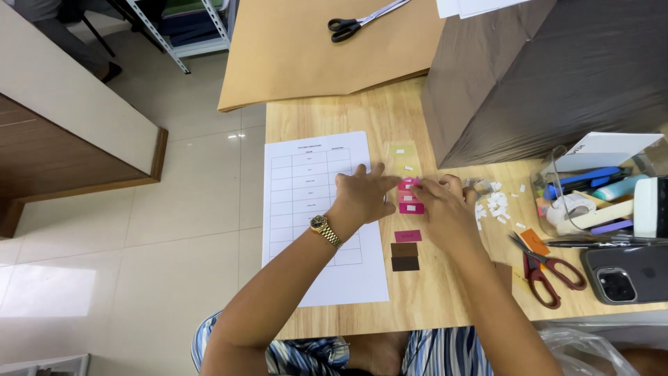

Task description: Creating a color reference chart by cutting small samples of colored tape and sticking them onto a printed grid.

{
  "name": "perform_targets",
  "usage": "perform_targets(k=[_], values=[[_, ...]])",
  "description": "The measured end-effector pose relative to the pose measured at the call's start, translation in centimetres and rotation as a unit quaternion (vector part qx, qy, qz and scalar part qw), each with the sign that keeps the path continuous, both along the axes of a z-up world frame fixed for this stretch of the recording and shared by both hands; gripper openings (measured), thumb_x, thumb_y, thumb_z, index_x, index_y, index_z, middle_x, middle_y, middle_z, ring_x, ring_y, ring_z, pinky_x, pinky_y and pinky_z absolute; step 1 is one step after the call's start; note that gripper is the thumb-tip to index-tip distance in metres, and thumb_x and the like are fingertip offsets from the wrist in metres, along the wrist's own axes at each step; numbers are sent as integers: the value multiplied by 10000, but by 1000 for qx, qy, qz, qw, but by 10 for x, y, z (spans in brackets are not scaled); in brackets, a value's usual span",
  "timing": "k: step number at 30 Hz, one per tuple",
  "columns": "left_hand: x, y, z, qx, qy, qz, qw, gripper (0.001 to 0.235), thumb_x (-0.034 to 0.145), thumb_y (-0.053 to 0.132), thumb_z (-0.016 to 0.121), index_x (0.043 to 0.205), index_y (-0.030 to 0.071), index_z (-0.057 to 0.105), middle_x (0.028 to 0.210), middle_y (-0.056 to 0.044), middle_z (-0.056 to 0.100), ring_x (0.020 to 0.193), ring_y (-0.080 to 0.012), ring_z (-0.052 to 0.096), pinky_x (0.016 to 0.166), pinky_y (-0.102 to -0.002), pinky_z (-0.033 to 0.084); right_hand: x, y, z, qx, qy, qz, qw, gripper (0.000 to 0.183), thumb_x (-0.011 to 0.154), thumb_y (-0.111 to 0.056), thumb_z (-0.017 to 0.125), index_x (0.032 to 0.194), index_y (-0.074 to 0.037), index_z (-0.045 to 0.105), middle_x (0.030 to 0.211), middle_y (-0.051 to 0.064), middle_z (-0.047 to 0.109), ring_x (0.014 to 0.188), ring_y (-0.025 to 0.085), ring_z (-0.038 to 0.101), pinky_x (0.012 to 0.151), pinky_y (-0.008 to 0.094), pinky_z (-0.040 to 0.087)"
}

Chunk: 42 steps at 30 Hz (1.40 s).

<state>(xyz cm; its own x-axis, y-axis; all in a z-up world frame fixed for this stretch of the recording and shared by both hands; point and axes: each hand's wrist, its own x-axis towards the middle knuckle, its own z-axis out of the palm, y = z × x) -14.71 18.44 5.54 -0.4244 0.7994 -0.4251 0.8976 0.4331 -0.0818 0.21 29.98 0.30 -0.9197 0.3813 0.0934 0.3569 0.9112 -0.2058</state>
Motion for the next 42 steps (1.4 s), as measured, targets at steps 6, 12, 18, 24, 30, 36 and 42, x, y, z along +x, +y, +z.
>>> perform_targets(k=[6,12,18,24,30,36,42], values=[[-5,2,-2,-4,21,-18,1000,628,928,449,469,1547,349,425,1486,-60,473,1274,-321,549,842,-600,563,2,11,-20,8,-1,-1,1000,463,909,-151,524,1312,-313,683,1386,-99,605,1340,229,382,1004,494,298],[1,4,1,2,17,-27,999,636,925,407,454,1557,386,391,1461,-54,477,1264,-327,557,846,-604,569,1,10,-21,2,-11,5,1000,498,923,-138,505,1375,-312,625,1425,-70,573,1346,234,366,984,487,288],[-2,8,0,-8,29,-30,999,623,925,395,451,1546,386,402,1466,-52,464,1263,-325,555,852,-602,570,2,4,-14,-9,-25,13,1000,551,940,-72,490,1428,-311,581,1466,-52,536,1352,245,357,1000,478,288],[-8,12,-7,-16,39,-34,999,643,932,401,433,1569,417,348,1502,-33,416,1284,-326,532,869,-616,554,7,4,-9,-10,-58,22,998,536,926,-5,490,1395,-231,616,1472,-27,554,1359,256,338,989,477,266],[-6,9,8,-27,41,-40,998,641,930,378,434,1567,406,372,1506,-27,422,1294,-317,533,881,-609,554,9,6,-10,-25,-42,27,998,504,918,-36,531,1354,-260,644,1435,-67,598,1377,233,344,983,470,267],[-13,7,6,-27,28,-34,999,677,928,385,407,1594,440,293,1551,-19,381,1322,-308,522,920,-587,548,10,-1,19,-58,40,21,997,475,924,-10,536,1326,-227,668,1419,-21,620,1350,251,388,993,496,289],[-14,-21,45,25,-22,18,999,696,925,384,377,1615,354,290,1602,-42,333,1346,-349,507,966,-587,538,5,15,1,-20,35,11,999,414,946,-96,543,1321,-211,675,1442,-45,605,1371,217,396,1022,470,313]])
